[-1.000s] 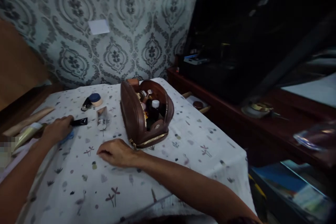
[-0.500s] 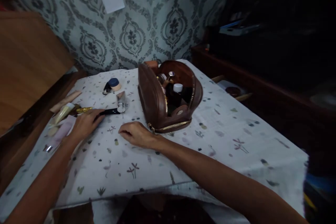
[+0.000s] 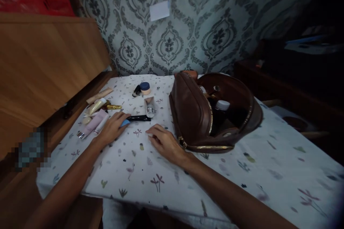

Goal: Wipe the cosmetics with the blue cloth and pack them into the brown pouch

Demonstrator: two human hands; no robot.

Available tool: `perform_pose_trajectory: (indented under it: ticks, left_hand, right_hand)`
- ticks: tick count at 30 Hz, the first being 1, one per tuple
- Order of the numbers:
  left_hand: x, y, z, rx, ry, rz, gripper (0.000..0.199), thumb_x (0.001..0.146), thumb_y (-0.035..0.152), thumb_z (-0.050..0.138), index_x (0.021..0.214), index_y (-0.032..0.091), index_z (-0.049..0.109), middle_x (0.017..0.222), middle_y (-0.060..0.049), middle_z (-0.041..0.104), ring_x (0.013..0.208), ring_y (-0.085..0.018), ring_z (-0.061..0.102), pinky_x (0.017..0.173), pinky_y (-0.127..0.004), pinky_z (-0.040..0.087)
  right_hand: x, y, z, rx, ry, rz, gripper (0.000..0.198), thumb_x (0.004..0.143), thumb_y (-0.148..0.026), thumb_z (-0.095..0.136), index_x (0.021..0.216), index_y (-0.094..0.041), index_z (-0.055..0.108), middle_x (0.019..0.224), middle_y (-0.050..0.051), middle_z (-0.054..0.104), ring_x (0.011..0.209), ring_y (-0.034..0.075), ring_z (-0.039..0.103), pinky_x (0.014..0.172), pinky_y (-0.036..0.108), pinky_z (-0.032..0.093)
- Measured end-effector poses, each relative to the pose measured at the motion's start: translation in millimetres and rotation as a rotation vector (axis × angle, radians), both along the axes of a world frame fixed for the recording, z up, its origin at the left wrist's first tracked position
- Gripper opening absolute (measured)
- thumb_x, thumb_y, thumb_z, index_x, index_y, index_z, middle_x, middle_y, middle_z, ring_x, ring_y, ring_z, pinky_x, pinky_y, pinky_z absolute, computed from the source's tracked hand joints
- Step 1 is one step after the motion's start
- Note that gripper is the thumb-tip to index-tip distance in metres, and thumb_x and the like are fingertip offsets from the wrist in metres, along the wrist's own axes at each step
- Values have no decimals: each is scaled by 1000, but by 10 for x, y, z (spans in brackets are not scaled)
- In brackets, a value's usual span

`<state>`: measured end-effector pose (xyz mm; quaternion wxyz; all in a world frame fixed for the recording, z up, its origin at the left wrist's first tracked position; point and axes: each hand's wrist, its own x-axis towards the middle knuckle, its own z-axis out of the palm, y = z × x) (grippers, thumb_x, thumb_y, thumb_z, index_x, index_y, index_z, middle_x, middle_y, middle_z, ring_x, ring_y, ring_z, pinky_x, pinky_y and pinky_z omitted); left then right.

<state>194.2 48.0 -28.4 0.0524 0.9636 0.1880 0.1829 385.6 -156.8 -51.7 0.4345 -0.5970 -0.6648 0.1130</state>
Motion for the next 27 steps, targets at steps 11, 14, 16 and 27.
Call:
perform_pose_trajectory:
  ticks: [11, 14, 16, 27]
  left_hand:
    - [1, -243, 156, -731, -236, -172, 37, 82, 31, 70, 117, 19, 69, 111, -8, 68, 103, -23, 63, 93, -34, 48]
    - [32, -302, 118, -918, -352, -54, 57, 74, 37, 79, 126, 20, 64, 108, -5, 69, 97, -23, 63, 87, -31, 49]
    - [86, -362, 86, -1046, -446, -13, 62, 70, 40, 81, 126, 20, 63, 103, -3, 68, 92, -21, 63, 83, -30, 50]
    - [488, -797, 64, -1426, -472, -117, 59, 71, 49, 82, 119, 17, 66, 98, -5, 70, 90, -19, 64, 84, -29, 52]
  right_hand:
    - [-144, 91, 254, -356, -285, -136, 23, 97, -22, 56, 118, -20, 66, 107, 10, 68, 94, 24, 68, 82, 34, 52]
    - [-140, 81, 213, -304, -105, -113, 22, 94, -21, 62, 115, -19, 67, 103, 7, 66, 86, 19, 66, 75, 29, 50]
    - [-148, 58, 180, -274, 3, -95, 16, 90, -22, 66, 106, -18, 68, 93, 4, 64, 79, 18, 62, 70, 27, 47]
    - [-157, -19, 132, -109, 240, -89, 20, 90, -33, 59, 76, -20, 53, 72, -1, 53, 67, 15, 49, 61, 26, 38]
